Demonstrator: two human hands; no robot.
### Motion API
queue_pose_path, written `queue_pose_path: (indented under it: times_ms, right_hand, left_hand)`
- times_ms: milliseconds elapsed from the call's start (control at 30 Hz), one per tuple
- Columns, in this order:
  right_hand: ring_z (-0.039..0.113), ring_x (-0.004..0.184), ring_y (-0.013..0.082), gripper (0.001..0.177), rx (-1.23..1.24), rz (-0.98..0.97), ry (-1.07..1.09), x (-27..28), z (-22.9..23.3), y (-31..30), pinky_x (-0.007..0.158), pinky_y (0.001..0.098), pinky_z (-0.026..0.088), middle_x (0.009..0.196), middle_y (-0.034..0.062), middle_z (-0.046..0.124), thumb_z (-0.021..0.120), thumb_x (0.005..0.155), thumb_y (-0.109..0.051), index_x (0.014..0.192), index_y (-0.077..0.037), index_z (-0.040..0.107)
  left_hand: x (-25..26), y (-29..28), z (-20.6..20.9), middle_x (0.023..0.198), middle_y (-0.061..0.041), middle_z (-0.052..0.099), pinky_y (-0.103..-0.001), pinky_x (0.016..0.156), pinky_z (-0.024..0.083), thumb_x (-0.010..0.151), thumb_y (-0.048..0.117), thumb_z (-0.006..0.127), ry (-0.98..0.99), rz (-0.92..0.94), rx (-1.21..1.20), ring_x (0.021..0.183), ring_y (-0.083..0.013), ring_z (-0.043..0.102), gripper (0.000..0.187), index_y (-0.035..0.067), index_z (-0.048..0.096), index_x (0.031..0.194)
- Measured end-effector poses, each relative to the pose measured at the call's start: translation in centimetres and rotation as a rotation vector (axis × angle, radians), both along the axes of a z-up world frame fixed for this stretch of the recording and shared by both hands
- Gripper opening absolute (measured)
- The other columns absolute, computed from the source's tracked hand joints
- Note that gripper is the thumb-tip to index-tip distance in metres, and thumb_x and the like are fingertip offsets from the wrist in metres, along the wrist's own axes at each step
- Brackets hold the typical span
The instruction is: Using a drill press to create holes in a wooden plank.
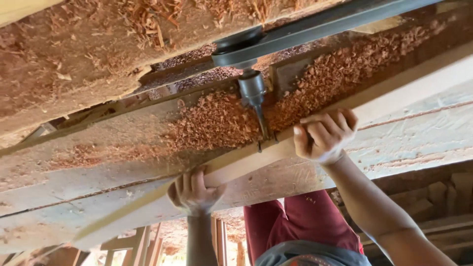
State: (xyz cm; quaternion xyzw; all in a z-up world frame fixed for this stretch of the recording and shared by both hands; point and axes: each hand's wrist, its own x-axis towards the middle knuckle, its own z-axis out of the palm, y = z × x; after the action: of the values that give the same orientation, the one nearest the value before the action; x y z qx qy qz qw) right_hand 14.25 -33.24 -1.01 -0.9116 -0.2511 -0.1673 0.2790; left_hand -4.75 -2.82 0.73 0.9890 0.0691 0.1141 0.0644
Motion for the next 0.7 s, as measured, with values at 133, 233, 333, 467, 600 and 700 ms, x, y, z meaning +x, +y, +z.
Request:
queue_pose_path:
  times_ms: [133,233,333,467,600,700]
  right_hand:
    - [0.059,0.066,0.0197,0.038,-0.087,-0.033,0.039,-0.5,2.0,0.4,0.082,0.0382,0.041,0.075,-0.0073,0.069,0.062,0.1,-0.04,0.066,-0.025,0.059]
    - [0.06,0.072,0.0209,0.036,-0.127,-0.063,0.072,-0.7,3.5,1.1,0.085,0.0387,0.039,0.077,-0.0064,0.069,0.06,0.102,-0.041,0.07,-0.026,0.061]
    - [0.061,0.074,0.0216,0.038,-0.121,-0.048,0.07,-1.2,2.9,0.3,0.087,0.0394,0.04,0.076,-0.0046,0.069,0.06,0.103,-0.042,0.07,-0.024,0.065]
    - [0.062,0.074,0.0214,0.034,-0.148,0.022,0.069,-1.4,2.3,-1.1,0.084,0.0394,0.042,0.079,-0.0061,0.071,0.064,0.102,-0.04,0.071,-0.024,0.066]
    - [0.062,0.073,0.0233,0.038,-0.153,-0.01,0.089,-1.0,3.5,-0.7,0.083,0.0407,0.042,0.079,-0.0044,0.071,0.061,0.106,-0.044,0.075,-0.023,0.069]
    - [0.06,0.073,0.025,0.038,-0.19,-0.034,0.091,-2.3,2.5,-1.7,0.083,0.0415,0.04,0.08,-0.0021,0.07,0.062,0.106,-0.044,0.075,-0.022,0.068]
  left_hand:
    - [5.2,0.9,2.8,0.074,-0.001,0.058,-0.036,0.06,0.046,0.094,0.07,0.047,-0.01,-0.038,-0.019,0.061,-0.0232,0.06,0.055,0.018,0.063,0.084]
    - [5.9,0.9,3.8,0.074,-0.001,0.059,-0.035,0.064,0.048,0.091,0.067,0.053,0.014,-0.072,-0.026,0.064,-0.0215,0.06,0.052,0.017,0.063,0.083]
    - [5.1,0.6,3.2,0.076,-0.002,0.058,-0.037,0.064,0.047,0.09,0.062,0.052,0.003,-0.045,-0.021,0.065,-0.0251,0.062,0.046,0.018,0.063,0.082]
    - [4.9,-0.5,3.4,0.076,0.002,0.058,-0.037,0.064,0.046,0.088,0.045,0.056,-0.015,-0.005,0.001,0.061,-0.0222,0.059,0.026,0.023,0.066,0.081]
    - [7.7,-0.8,4.9,0.081,0.005,0.06,-0.034,0.069,0.045,0.085,0.034,0.06,0.004,-0.03,-0.004,0.068,-0.0183,0.062,0.012,0.022,0.063,0.082]
    - [7.3,0.1,3.7,0.083,0.006,0.066,-0.039,0.072,0.047,0.089,0.027,0.057,-0.015,-0.079,0.044,0.068,-0.0184,0.065,0.013,0.029,0.069,0.086]
